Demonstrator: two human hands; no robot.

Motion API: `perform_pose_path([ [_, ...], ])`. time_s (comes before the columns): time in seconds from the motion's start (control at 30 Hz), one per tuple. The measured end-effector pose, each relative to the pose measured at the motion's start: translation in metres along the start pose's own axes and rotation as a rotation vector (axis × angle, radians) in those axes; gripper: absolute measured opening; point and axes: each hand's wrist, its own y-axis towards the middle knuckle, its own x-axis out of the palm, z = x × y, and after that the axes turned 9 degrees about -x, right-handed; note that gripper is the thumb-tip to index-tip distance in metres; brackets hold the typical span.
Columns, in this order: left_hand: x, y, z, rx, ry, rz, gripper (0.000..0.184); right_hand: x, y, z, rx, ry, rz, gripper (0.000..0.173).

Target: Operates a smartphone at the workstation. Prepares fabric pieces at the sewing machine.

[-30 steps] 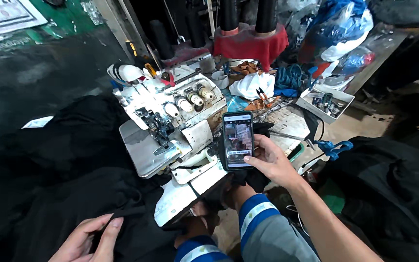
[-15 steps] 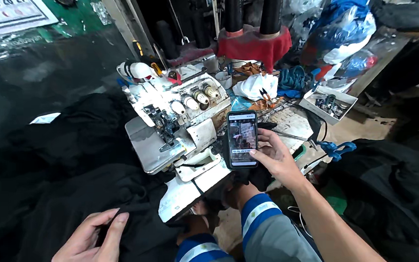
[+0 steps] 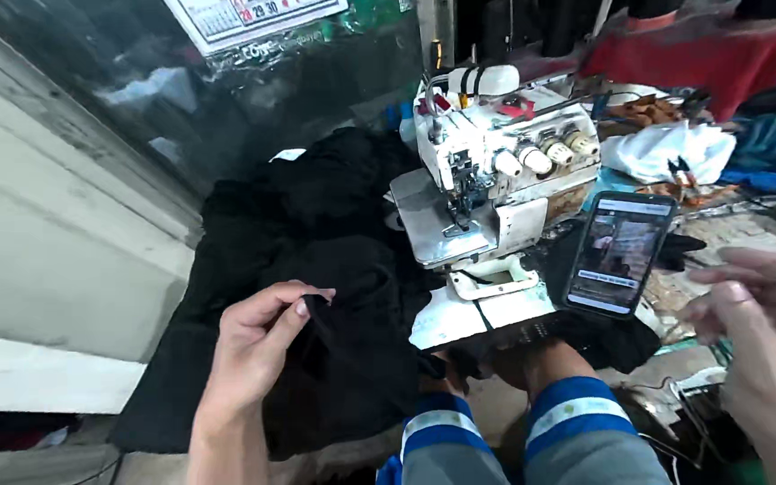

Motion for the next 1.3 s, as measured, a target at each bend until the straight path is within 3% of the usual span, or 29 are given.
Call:
perform_pose_path([
  [0.13,-0.022,-0.006,-0.001,0.030,-0.043,-0.118,0.019,0.055,-0.038,-0.012,0.157,0.205,-0.371,0.040],
  [0.27,-0.028,-0.006,0.009,0.038,-0.078,-0.170,0.017,0.107,-0.089,-0.001,0.283,0.200,-0.800,0.029],
  [0.33,-0.034,-0.005,0.012,0.048,-0.078,-0.234,0.017,0.132,-0.104,-0.003,0.392,0.154,-0.846,0.035],
  [0.43,-0.048,-0.007,0.009,0.055,-0.070,-0.338,0.020,0.183,-0.121,0.005,0.487,0.093,-0.824,0.062],
  [0.57,-0.036,0.008,0.013,0.054,-0.043,-0.414,0.016,0.232,-0.137,0.020,0.397,0.131,-0.615,0.039],
  [0.7,-0.005,0.020,0.024,0.031,-0.022,-0.455,0.016,0.195,-0.131,0.017,0.441,0.304,-0.597,0.030],
  [0.9,0.032,0.019,-0.035,-0.094,-0.124,-0.446,0.020,0.130,-0.119,0.021,0.489,0.494,-0.523,0.023],
  [1.17,0.038,0.014,-0.046,-0.169,-0.016,-0.462,0.020,0.150,-0.110,0.023,0.513,0.462,-0.661,0.024],
  [1.3,0.036,0.012,-0.049,-0.160,-0.027,-0.425,0.019,0.140,-0.108,0.025,0.469,0.462,-0.636,0.024],
])
